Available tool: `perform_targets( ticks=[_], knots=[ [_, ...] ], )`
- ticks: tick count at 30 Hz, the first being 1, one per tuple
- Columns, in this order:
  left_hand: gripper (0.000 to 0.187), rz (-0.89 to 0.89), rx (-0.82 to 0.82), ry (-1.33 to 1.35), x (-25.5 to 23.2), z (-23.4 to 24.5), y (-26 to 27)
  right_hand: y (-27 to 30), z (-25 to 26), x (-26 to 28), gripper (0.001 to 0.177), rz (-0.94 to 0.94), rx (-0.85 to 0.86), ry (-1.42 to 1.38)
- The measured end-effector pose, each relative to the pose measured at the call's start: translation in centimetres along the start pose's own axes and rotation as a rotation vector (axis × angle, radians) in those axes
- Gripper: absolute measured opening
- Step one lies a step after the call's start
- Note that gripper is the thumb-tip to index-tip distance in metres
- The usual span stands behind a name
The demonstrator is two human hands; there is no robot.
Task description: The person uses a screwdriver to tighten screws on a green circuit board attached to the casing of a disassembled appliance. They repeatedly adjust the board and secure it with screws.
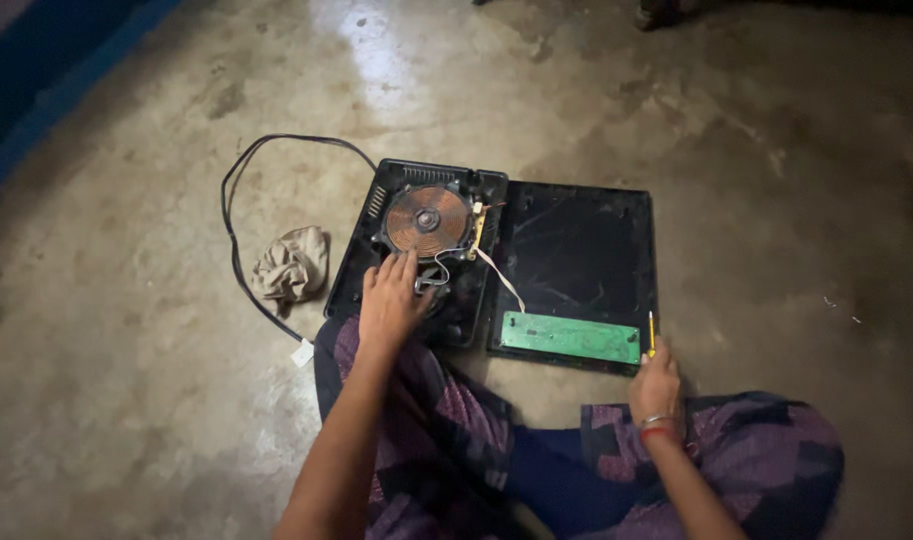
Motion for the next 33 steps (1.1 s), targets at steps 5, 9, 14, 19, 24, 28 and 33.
perform_targets(
  ticks=[5,9,14,19,24,28,33],
  knots=[
    [0.077,0.011,0.021,0.007,0.0,-0.5,-0.2,0.1,0.7,1.2,0.044,0.046,0.026,0.027],
    [0.079,0.007,0.044,-0.003,0.0,-0.6,-0.1,-0.1,0.3,0.9,0.045,0.021,0.065,0.067],
    [0.077,0.011,0.051,-0.005,-0.2,-0.6,-0.4,0.0,0.2,1.0,0.04,0.067,0.071,0.066],
    [0.079,0.008,0.075,-0.015,-0.3,-0.6,-0.4,0.0,0.4,1.4,0.042,-0.014,0.125,0.086],
    [0.079,-0.008,0.037,-0.027,-0.3,-0.9,-0.2,0.0,0.7,1.8,0.044,0.01,0.131,0.099],
    [0.077,-0.001,0.046,-0.028,-0.2,-1.1,-0.2,-0.1,0.6,1.8,0.044,0.067,0.082,0.061],
    [0.078,0.022,0.062,-0.034,-0.1,-1.5,-0.2,0.2,0.8,1.6,0.031,-0.041,0.173,0.152]
  ],
)
Point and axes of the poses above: each hand's wrist, its own y-axis away from the middle knuckle, its own z-axis out of the back of the hand, x = y × z, the point moved 4 cm from there along -y, towards the middle knuckle, and after that the axes turned 5 degrees about z, right-handed, at the moved point
